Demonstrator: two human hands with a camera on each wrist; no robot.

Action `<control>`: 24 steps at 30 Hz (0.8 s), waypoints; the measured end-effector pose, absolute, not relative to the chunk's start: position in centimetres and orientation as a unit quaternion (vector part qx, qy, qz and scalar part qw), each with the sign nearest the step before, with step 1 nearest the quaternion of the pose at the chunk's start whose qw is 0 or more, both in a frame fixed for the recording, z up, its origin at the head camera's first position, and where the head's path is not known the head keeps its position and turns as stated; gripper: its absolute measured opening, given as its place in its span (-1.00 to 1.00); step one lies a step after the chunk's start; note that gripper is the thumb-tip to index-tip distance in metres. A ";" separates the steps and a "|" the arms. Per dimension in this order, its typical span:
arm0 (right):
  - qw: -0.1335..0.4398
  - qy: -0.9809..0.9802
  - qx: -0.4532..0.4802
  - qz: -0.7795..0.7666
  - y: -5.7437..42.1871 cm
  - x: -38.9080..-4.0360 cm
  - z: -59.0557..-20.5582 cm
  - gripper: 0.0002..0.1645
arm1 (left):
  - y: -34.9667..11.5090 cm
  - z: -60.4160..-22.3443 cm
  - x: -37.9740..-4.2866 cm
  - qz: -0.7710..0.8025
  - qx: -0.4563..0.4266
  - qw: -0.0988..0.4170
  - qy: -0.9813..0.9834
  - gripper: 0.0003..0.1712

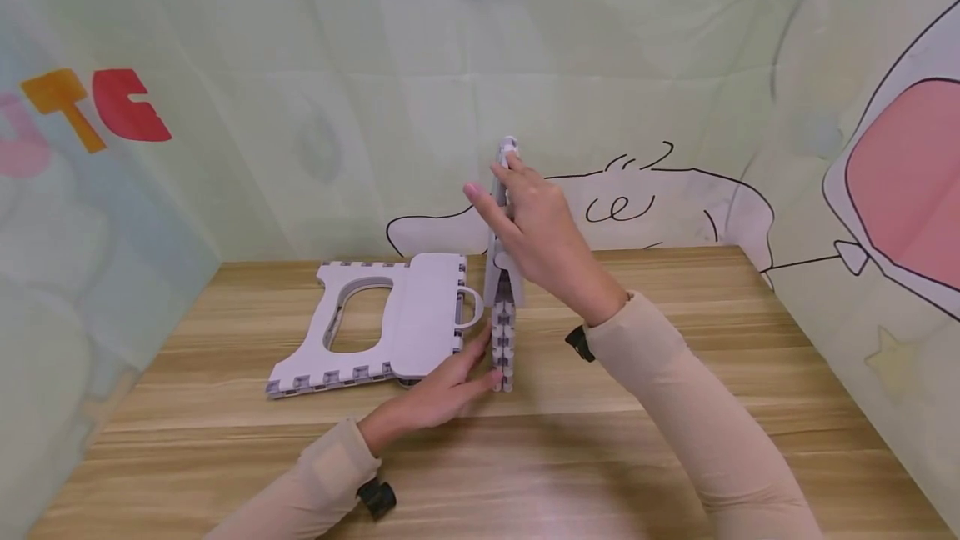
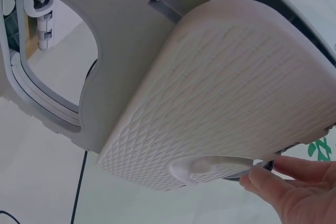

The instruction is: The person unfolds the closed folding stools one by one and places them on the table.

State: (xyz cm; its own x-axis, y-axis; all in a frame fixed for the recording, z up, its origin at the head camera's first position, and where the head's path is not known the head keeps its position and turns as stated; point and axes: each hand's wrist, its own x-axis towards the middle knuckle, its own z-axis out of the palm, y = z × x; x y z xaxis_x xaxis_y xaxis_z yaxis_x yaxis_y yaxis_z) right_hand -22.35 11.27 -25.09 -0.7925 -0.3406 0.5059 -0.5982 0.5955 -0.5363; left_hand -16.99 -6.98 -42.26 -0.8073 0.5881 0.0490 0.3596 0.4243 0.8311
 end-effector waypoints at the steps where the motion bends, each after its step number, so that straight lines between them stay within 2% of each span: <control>1: 0.178 -0.875 0.269 0.360 11.2 -22.4 -25.1 -0.21 | -7.0 -42.2 -17.0 0.454 0.282 0.126 0.835 -0.13; 7: 0.172 -0.879 0.271 0.352 11.0 -22.3 -25.1 -0.19 | -7.0 -41.7 -17.0 0.458 0.271 0.121 0.838 -0.14; 16: 0.174 -0.878 0.277 0.351 10.8 -22.3 -25.2 -0.20 | -6.7 -41.6 -17.9 0.501 0.252 0.047 0.827 -0.19; 24: 0.182 -0.875 0.279 0.351 10.8 -22.3 -25.3 -0.23 | -6.2 -41.5 -18.3 0.561 0.242 0.012 0.791 -0.36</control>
State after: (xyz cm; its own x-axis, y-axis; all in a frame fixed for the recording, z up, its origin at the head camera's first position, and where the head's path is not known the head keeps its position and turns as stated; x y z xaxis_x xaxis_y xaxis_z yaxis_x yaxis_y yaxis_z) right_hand -22.26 10.79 -25.26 -0.7780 -0.3602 0.5147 -0.6162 0.5973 -0.5133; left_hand -18.34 -6.24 -41.48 -0.8823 0.3964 0.2536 0.3705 0.2529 0.8937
